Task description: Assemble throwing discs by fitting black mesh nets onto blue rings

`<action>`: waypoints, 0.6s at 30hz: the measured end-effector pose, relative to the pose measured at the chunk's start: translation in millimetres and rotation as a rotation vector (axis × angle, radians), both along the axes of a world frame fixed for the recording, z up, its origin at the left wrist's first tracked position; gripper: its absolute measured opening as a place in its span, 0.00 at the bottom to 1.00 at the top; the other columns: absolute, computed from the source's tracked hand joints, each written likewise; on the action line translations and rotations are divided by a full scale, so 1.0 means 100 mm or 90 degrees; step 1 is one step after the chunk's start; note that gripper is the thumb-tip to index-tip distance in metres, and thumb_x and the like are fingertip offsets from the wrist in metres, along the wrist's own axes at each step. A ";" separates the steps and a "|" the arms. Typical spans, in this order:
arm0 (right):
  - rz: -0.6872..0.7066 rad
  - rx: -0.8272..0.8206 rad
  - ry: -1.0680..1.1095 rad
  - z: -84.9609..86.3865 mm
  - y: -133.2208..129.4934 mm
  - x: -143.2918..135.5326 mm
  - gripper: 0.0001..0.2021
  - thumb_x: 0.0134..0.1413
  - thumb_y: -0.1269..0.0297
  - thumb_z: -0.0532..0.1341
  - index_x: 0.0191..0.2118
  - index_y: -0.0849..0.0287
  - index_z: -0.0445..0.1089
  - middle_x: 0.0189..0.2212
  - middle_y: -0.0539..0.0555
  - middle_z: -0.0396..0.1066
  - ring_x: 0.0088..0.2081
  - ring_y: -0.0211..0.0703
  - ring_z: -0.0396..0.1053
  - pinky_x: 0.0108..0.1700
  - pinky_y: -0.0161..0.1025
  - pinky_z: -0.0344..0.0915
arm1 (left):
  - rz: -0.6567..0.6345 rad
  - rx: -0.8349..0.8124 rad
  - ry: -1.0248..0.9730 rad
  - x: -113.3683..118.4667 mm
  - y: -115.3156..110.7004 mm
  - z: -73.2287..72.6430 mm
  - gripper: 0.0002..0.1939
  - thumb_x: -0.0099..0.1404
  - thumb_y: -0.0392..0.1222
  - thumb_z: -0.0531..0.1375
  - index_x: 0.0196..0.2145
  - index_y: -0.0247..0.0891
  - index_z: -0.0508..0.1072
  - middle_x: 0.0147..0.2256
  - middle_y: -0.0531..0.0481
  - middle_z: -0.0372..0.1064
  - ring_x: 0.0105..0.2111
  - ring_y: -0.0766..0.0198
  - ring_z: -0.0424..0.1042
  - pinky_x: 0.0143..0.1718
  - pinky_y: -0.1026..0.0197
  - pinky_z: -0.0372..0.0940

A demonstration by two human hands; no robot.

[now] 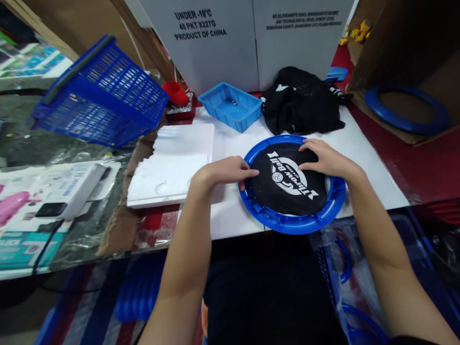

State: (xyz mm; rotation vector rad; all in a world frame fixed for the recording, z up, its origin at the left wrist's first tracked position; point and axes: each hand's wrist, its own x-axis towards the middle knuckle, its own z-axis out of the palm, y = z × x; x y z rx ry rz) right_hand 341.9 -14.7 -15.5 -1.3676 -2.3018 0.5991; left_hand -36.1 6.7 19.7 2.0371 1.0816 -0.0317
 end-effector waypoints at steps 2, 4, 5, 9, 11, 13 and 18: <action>0.002 0.003 -0.030 -0.06 0.01 -0.03 0.32 0.58 0.42 0.75 0.64 0.49 0.77 0.69 0.64 0.70 0.73 0.77 0.61 0.76 0.76 0.56 | -0.018 -0.076 -0.006 -0.09 -0.02 0.11 0.26 0.68 0.65 0.67 0.21 0.45 0.81 0.18 0.48 0.72 0.18 0.61 0.66 0.21 0.58 0.60; -0.002 0.003 -0.056 -0.09 0.02 -0.06 0.35 0.55 0.40 0.76 0.64 0.50 0.78 0.73 0.65 0.67 0.75 0.82 0.57 0.76 0.79 0.52 | -0.010 -0.095 -0.032 -0.15 -0.03 0.19 0.24 0.66 0.65 0.70 0.22 0.45 0.82 0.17 0.49 0.71 0.16 0.63 0.62 0.19 0.59 0.57; -0.001 0.003 -0.065 -0.09 0.02 -0.07 0.35 0.55 0.39 0.76 0.63 0.50 0.78 0.74 0.65 0.66 0.75 0.83 0.56 0.76 0.80 0.51 | 0.005 -0.074 -0.053 -0.15 -0.03 0.21 0.24 0.65 0.65 0.71 0.23 0.44 0.81 0.18 0.49 0.71 0.17 0.63 0.63 0.20 0.59 0.59; 0.039 0.006 -0.059 -0.03 -0.03 -0.16 0.31 0.52 0.38 0.77 0.56 0.51 0.80 0.71 0.65 0.68 0.72 0.80 0.61 0.76 0.77 0.52 | 0.092 0.186 -0.194 0.09 0.02 0.09 0.17 0.68 0.58 0.71 0.32 0.42 0.83 0.34 0.45 0.81 0.36 0.56 0.78 0.44 0.53 0.75; 0.079 -0.004 -0.038 0.01 -0.07 -0.23 0.27 0.53 0.40 0.78 0.52 0.51 0.80 0.69 0.65 0.70 0.71 0.76 0.63 0.75 0.74 0.54 | 0.057 0.297 -0.226 0.28 0.06 -0.04 0.12 0.67 0.53 0.72 0.39 0.42 0.85 0.51 0.40 0.81 0.54 0.48 0.78 0.62 0.44 0.71; 0.106 -0.016 -0.014 0.04 -0.10 -0.28 0.23 0.55 0.43 0.77 0.49 0.51 0.80 0.68 0.64 0.71 0.71 0.74 0.65 0.75 0.73 0.55 | -0.013 0.315 -0.195 0.41 0.08 -0.18 0.12 0.66 0.51 0.73 0.41 0.42 0.85 0.64 0.38 0.74 0.66 0.43 0.71 0.72 0.38 0.63; 0.105 -0.012 0.075 0.06 -0.12 -0.25 0.13 0.62 0.47 0.72 0.42 0.50 0.80 0.68 0.60 0.72 0.71 0.67 0.65 0.75 0.69 0.59 | -0.046 0.216 -0.180 0.34 0.05 -0.28 0.15 0.69 0.56 0.70 0.38 0.41 0.83 0.70 0.37 0.67 0.69 0.42 0.69 0.74 0.37 0.62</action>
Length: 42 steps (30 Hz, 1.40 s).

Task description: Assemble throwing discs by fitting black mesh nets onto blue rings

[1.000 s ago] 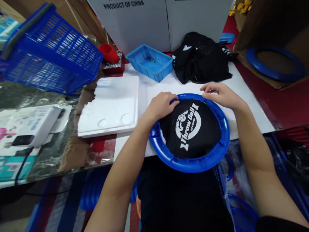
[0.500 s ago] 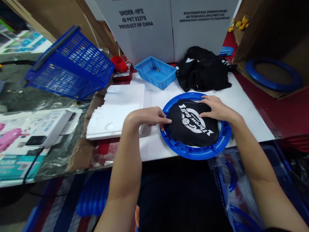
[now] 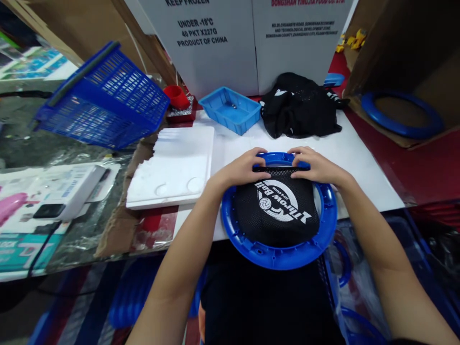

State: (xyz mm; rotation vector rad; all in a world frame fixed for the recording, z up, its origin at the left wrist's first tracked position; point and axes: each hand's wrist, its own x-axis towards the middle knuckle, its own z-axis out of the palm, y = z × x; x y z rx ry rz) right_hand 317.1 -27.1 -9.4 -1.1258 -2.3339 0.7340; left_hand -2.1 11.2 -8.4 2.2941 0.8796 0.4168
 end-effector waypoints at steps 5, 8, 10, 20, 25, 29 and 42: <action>-0.012 -0.009 0.043 0.03 0.02 0.07 0.11 0.66 0.49 0.69 0.38 0.49 0.80 0.64 0.58 0.76 0.67 0.64 0.70 0.74 0.68 0.61 | 0.079 -0.062 -0.072 -0.12 0.00 0.05 0.10 0.68 0.50 0.69 0.38 0.41 0.83 0.63 0.39 0.76 0.64 0.46 0.74 0.73 0.38 0.63; -0.012 -0.018 0.071 0.04 0.02 0.05 0.12 0.67 0.49 0.68 0.38 0.50 0.80 0.62 0.59 0.78 0.66 0.64 0.71 0.74 0.67 0.62 | 0.142 -0.113 -0.120 -0.10 0.02 0.03 0.09 0.67 0.48 0.69 0.37 0.40 0.83 0.56 0.39 0.81 0.57 0.49 0.79 0.67 0.42 0.68; -0.005 -0.030 0.068 0.04 0.01 0.05 0.12 0.66 0.49 0.69 0.40 0.50 0.82 0.63 0.59 0.78 0.66 0.65 0.71 0.74 0.68 0.60 | 0.161 -0.121 -0.132 -0.09 0.03 0.01 0.10 0.66 0.48 0.68 0.36 0.39 0.83 0.54 0.39 0.82 0.55 0.49 0.79 0.64 0.44 0.70; -0.023 -0.083 0.055 0.06 0.00 0.05 0.11 0.62 0.49 0.71 0.37 0.51 0.80 0.68 0.57 0.75 0.71 0.65 0.67 0.76 0.69 0.57 | 0.208 -0.111 -0.130 -0.06 0.02 -0.05 0.11 0.68 0.49 0.67 0.38 0.39 0.82 0.50 0.40 0.84 0.49 0.52 0.79 0.59 0.46 0.71; -0.094 -0.157 0.160 0.04 0.01 0.03 0.14 0.60 0.49 0.71 0.35 0.53 0.76 0.63 0.58 0.79 0.63 0.62 0.75 0.69 0.63 0.67 | 0.219 -0.127 -0.115 -0.07 0.04 -0.07 0.12 0.68 0.49 0.67 0.37 0.37 0.82 0.56 0.38 0.81 0.49 0.52 0.79 0.60 0.45 0.72; -0.115 -0.160 0.192 -0.01 0.04 0.01 0.15 0.59 0.48 0.71 0.32 0.53 0.74 0.61 0.59 0.80 0.58 0.62 0.76 0.65 0.64 0.70 | 0.227 -0.101 -0.067 -0.07 0.06 -0.09 0.12 0.70 0.49 0.66 0.39 0.37 0.83 0.61 0.37 0.73 0.47 0.55 0.76 0.62 0.44 0.71; -0.130 -0.097 0.117 -0.12 0.12 0.03 0.10 0.61 0.55 0.67 0.32 0.53 0.74 0.52 0.59 0.81 0.52 0.60 0.76 0.61 0.62 0.71 | 0.207 -0.058 -0.019 -0.07 0.18 -0.18 0.10 0.73 0.48 0.63 0.41 0.38 0.79 0.53 0.40 0.72 0.46 0.55 0.73 0.61 0.44 0.70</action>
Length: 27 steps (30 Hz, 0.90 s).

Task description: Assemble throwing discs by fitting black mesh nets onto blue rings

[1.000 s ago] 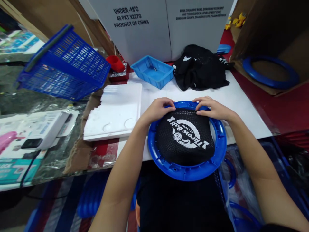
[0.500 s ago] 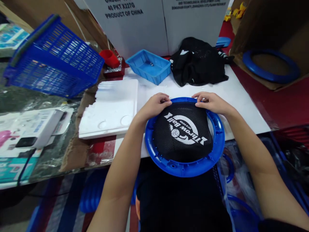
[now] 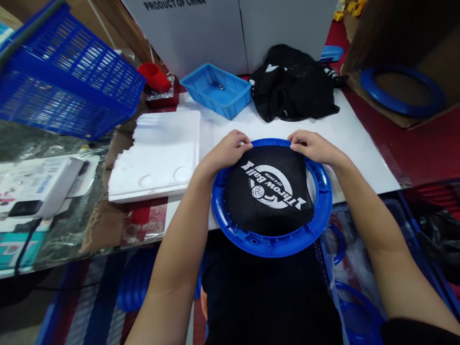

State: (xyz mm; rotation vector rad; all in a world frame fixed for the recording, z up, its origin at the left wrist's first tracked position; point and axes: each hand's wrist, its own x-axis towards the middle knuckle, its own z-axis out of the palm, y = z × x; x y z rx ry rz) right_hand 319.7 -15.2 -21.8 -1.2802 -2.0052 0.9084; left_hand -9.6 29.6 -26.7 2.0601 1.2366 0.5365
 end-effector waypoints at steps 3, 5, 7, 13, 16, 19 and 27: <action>0.005 0.008 -0.017 -0.01 0.01 0.01 0.09 0.61 0.57 0.66 0.31 0.53 0.74 0.52 0.59 0.81 0.51 0.58 0.75 0.60 0.61 0.71 | -0.014 0.013 0.010 0.00 0.01 0.01 0.10 0.73 0.47 0.63 0.41 0.37 0.79 0.53 0.40 0.72 0.45 0.56 0.73 0.60 0.46 0.70; 0.012 0.002 -0.018 -0.01 0.01 0.02 0.08 0.62 0.58 0.66 0.32 0.53 0.74 0.53 0.59 0.80 0.51 0.58 0.76 0.61 0.61 0.71 | -0.019 0.015 0.008 -0.02 0.00 0.04 0.10 0.73 0.47 0.63 0.41 0.37 0.78 0.55 0.40 0.72 0.44 0.57 0.72 0.60 0.47 0.71; 0.015 -0.006 -0.016 0.00 0.01 0.03 0.08 0.62 0.58 0.66 0.32 0.53 0.74 0.54 0.59 0.80 0.52 0.58 0.76 0.61 0.62 0.71 | -0.025 0.019 0.004 -0.03 -0.02 0.08 0.10 0.74 0.47 0.62 0.41 0.38 0.78 0.57 0.40 0.73 0.45 0.57 0.73 0.60 0.47 0.71; 0.016 -0.013 -0.018 0.02 0.00 0.04 0.08 0.62 0.58 0.67 0.33 0.53 0.74 0.54 0.59 0.79 0.53 0.58 0.75 0.63 0.62 0.70 | -0.043 0.056 0.045 -0.04 -0.03 0.11 0.09 0.75 0.45 0.59 0.43 0.39 0.76 0.50 0.41 0.76 0.50 0.52 0.74 0.61 0.45 0.69; 0.012 -0.008 -0.025 0.02 0.00 0.02 0.08 0.62 0.58 0.66 0.33 0.53 0.74 0.54 0.59 0.79 0.52 0.58 0.75 0.61 0.62 0.71 | -0.072 0.073 0.072 -0.03 0.00 0.10 0.09 0.76 0.44 0.58 0.43 0.39 0.76 0.47 0.42 0.77 0.49 0.52 0.74 0.60 0.45 0.69; 0.009 0.005 -0.029 0.02 -0.02 0.00 0.07 0.62 0.59 0.66 0.33 0.53 0.73 0.53 0.59 0.79 0.51 0.57 0.75 0.60 0.61 0.71 | -0.106 0.106 0.087 -0.04 0.03 0.10 0.08 0.75 0.43 0.58 0.43 0.40 0.77 0.47 0.42 0.77 0.48 0.52 0.74 0.58 0.47 0.69; 0.000 0.019 -0.042 0.03 -0.05 -0.02 0.08 0.65 0.60 0.66 0.33 0.53 0.73 0.51 0.58 0.79 0.50 0.55 0.75 0.59 0.58 0.72 | -0.116 0.101 0.054 -0.05 0.03 0.12 0.07 0.74 0.42 0.62 0.41 0.40 0.80 0.46 0.42 0.77 0.46 0.54 0.75 0.57 0.48 0.70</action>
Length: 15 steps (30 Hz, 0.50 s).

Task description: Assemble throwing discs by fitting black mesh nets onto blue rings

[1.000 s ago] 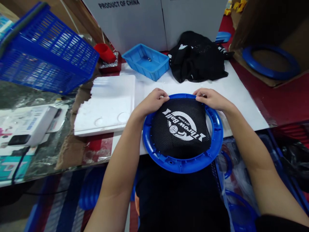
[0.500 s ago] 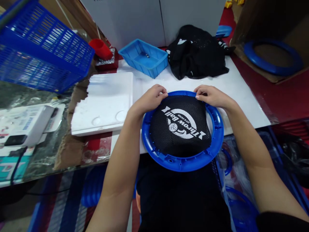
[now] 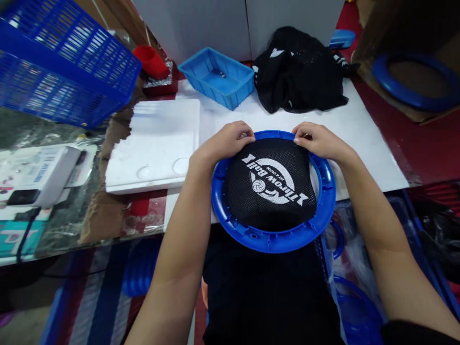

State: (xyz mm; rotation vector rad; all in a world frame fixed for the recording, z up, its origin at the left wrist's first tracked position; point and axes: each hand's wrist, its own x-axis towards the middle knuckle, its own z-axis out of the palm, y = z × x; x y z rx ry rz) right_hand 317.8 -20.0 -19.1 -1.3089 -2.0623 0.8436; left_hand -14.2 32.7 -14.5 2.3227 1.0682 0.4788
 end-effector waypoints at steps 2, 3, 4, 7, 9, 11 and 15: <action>-0.016 0.018 0.008 0.01 -0.02 -0.04 0.09 0.68 0.56 0.66 0.36 0.53 0.75 0.50 0.58 0.80 0.50 0.55 0.75 0.58 0.58 0.73 | 0.013 0.003 -0.037 0.03 -0.05 0.02 0.08 0.75 0.43 0.62 0.42 0.40 0.81 0.48 0.43 0.78 0.46 0.54 0.75 0.57 0.48 0.71; -0.024 0.040 0.016 0.02 -0.04 -0.07 0.09 0.70 0.55 0.64 0.38 0.52 0.77 0.50 0.58 0.80 0.51 0.56 0.75 0.58 0.58 0.73 | 0.012 0.012 -0.055 0.05 -0.08 0.03 0.08 0.75 0.44 0.63 0.42 0.41 0.81 0.50 0.43 0.78 0.48 0.54 0.76 0.59 0.47 0.71; -0.026 0.069 0.023 0.03 -0.06 -0.10 0.10 0.71 0.54 0.63 0.41 0.52 0.78 0.52 0.59 0.80 0.53 0.57 0.75 0.60 0.59 0.73 | 0.003 0.024 -0.068 0.08 -0.11 0.04 0.08 0.75 0.45 0.63 0.42 0.41 0.82 0.52 0.43 0.78 0.51 0.53 0.76 0.62 0.46 0.70; 0.028 0.144 0.006 0.03 -0.09 -0.18 0.12 0.72 0.53 0.64 0.50 0.49 0.83 0.63 0.59 0.77 0.66 0.65 0.70 0.71 0.67 0.65 | -0.060 0.045 -0.055 0.16 -0.21 0.04 0.08 0.73 0.46 0.67 0.43 0.42 0.84 0.61 0.41 0.74 0.63 0.47 0.73 0.71 0.41 0.64; 0.088 0.153 -0.037 0.02 -0.10 -0.20 0.14 0.70 0.53 0.67 0.56 0.45 0.83 0.70 0.58 0.72 0.72 0.69 0.63 0.76 0.73 0.57 | -0.087 0.043 -0.027 0.21 -0.25 0.02 0.10 0.71 0.46 0.69 0.48 0.43 0.85 0.66 0.41 0.70 0.68 0.44 0.69 0.74 0.38 0.61; 0.133 0.146 -0.075 0.00 -0.10 -0.19 0.19 0.68 0.54 0.68 0.62 0.42 0.82 0.74 0.56 0.68 0.76 0.71 0.59 0.78 0.77 0.53 | -0.092 0.040 -0.004 0.23 -0.28 0.01 0.15 0.69 0.45 0.71 0.53 0.45 0.84 0.69 0.41 0.67 0.71 0.42 0.65 0.75 0.36 0.60; 0.176 0.138 -0.091 -0.02 -0.09 -0.15 0.20 0.68 0.55 0.69 0.63 0.42 0.82 0.78 0.55 0.62 0.78 0.71 0.54 0.79 0.78 0.51 | -0.098 0.038 0.033 0.24 -0.32 0.04 0.19 0.66 0.47 0.74 0.53 0.42 0.83 0.70 0.38 0.64 0.70 0.38 0.64 0.74 0.35 0.60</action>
